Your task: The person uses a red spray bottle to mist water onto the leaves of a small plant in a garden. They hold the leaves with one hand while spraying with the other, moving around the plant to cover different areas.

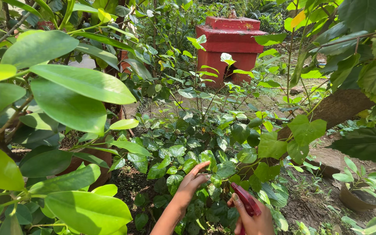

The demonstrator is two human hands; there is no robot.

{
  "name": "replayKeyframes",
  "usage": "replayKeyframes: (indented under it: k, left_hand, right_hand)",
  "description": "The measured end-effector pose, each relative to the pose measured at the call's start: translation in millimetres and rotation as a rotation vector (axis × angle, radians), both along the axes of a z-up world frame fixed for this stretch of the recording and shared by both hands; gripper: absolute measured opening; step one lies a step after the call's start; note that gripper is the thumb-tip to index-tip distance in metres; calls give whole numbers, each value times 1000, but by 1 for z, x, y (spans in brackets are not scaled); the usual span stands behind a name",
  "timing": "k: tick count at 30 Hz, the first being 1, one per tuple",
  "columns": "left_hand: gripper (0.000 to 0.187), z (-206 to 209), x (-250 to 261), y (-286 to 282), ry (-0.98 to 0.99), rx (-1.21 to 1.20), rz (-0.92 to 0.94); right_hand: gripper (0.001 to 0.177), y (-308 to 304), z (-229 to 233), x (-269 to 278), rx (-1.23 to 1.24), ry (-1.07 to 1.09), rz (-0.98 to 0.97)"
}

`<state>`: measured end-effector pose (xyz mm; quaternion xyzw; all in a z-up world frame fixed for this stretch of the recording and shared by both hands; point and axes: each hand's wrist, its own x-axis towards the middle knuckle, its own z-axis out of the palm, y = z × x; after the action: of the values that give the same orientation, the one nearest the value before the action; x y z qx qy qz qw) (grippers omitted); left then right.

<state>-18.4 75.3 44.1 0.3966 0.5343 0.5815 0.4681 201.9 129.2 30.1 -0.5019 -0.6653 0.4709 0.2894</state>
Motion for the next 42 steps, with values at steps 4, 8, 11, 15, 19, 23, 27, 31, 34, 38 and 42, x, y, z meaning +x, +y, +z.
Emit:
replayKeyframes:
  k: [4, 8, 11, 15, 19, 23, 27, 31, 34, 38, 42]
  left_hand:
    - [67, 3, -2, -5, 23, -50, 7]
    - [67, 8, -6, -13, 49, -1, 14]
    - [67, 6, -9, -17, 33, 39, 15]
    - [67, 2, -5, -17, 22, 101, 0]
    - [64, 10, 3, -21, 109, 100, 12]
    - [62, 24, 17, -29, 209, 111, 30]
    - [59, 31, 35, -28, 399, 219, 69]
    - [56, 32, 54, -17, 482, 354, 84]
    - [56, 31, 62, -5, 506, 410, 79]
    - [64, 25, 67, 28, 275, 369, 22]
    - [66, 17, 64, 54, -56, 244, -66]
  right_hand:
    - [41, -5, -3, -3, 49, 80, 19]
    - [40, -7, -4, -7, 35, 95, 22]
    - [40, -12, -3, -10, 52, 101, 15]
    - [40, -19, 4, -15, 74, 42, 6]
    - [43, -23, 14, -19, 125, 124, -21]
    - [37, -31, 25, -23, 192, 111, -94]
    - [36, -35, 44, -23, 163, 154, -217]
    - [34, -30, 51, -17, 155, 229, -279]
    - [33, -21, 44, -12, 147, 218, -282]
    - [33, -10, 36, -8, 165, 305, -261]
    - [34, -5, 33, -8, 168, 313, -234]
